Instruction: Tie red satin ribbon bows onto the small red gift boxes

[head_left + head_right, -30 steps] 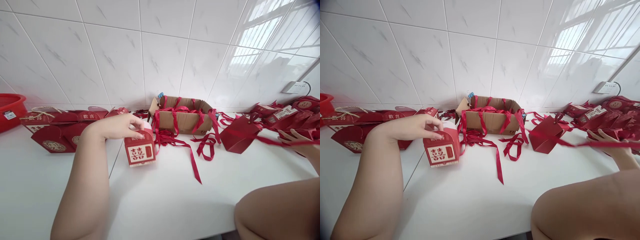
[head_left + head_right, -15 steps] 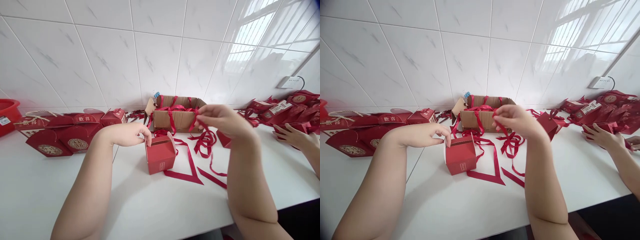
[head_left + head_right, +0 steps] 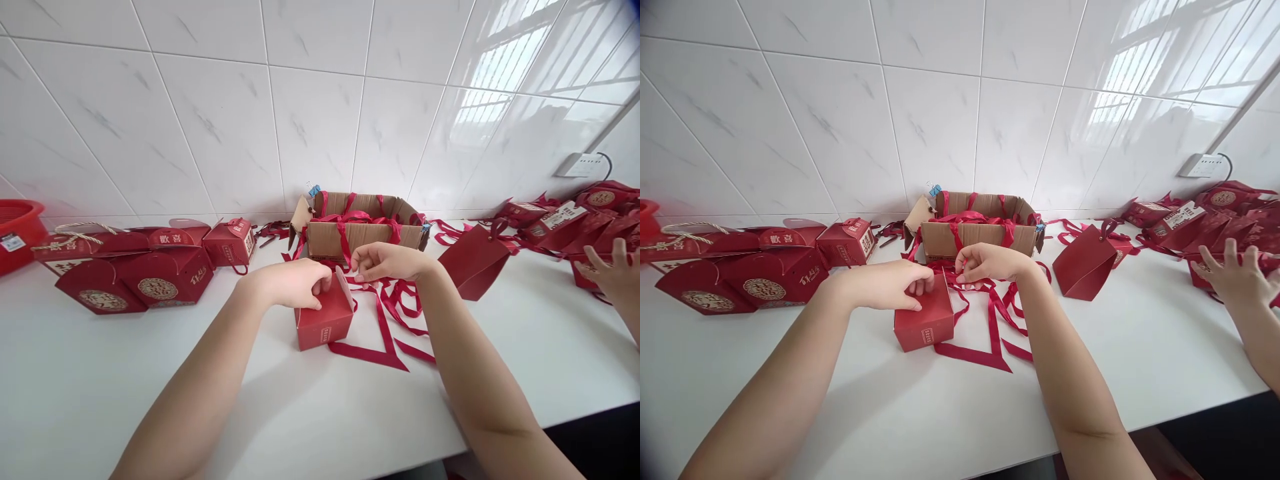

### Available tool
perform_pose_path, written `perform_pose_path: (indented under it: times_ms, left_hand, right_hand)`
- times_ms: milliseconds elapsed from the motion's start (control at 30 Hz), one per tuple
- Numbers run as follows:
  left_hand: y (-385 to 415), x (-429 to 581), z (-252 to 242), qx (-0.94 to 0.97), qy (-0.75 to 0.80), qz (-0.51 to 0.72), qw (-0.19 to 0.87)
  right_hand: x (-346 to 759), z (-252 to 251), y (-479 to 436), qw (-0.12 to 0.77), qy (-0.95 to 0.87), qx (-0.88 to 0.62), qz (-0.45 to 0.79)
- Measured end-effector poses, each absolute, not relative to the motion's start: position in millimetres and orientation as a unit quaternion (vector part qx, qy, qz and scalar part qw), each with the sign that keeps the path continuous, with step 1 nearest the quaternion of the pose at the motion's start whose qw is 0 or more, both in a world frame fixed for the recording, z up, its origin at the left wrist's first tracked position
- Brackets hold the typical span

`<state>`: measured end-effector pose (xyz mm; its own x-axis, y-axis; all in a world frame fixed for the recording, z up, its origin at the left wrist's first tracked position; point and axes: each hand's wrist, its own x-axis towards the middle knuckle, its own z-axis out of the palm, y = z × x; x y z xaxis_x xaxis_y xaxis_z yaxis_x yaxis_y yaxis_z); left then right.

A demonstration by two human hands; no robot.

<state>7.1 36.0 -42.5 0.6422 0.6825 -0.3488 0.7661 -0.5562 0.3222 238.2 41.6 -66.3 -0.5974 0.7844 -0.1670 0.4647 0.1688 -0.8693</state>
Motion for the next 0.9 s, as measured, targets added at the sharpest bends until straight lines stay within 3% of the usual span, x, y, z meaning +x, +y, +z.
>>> perform_pose_path:
  times_ms: [500, 800, 900]
  left_hand:
    - [35, 5, -40, 0.875, 0.429, -0.066, 0.214]
    - [38, 11, -44, 0.879, 0.421, 0.027, 0.221]
    - [37, 7, -41, 0.885, 0.398, 0.069, 0.230]
  right_hand:
    - [222, -73, 46, 0.211, -0.707, -0.372, 0.562]
    - [219, -69, 43, 0.205, -0.724, -0.389, 0.532]
    - [217, -70, 43, 0.246, -0.741, -0.411, 0.470]
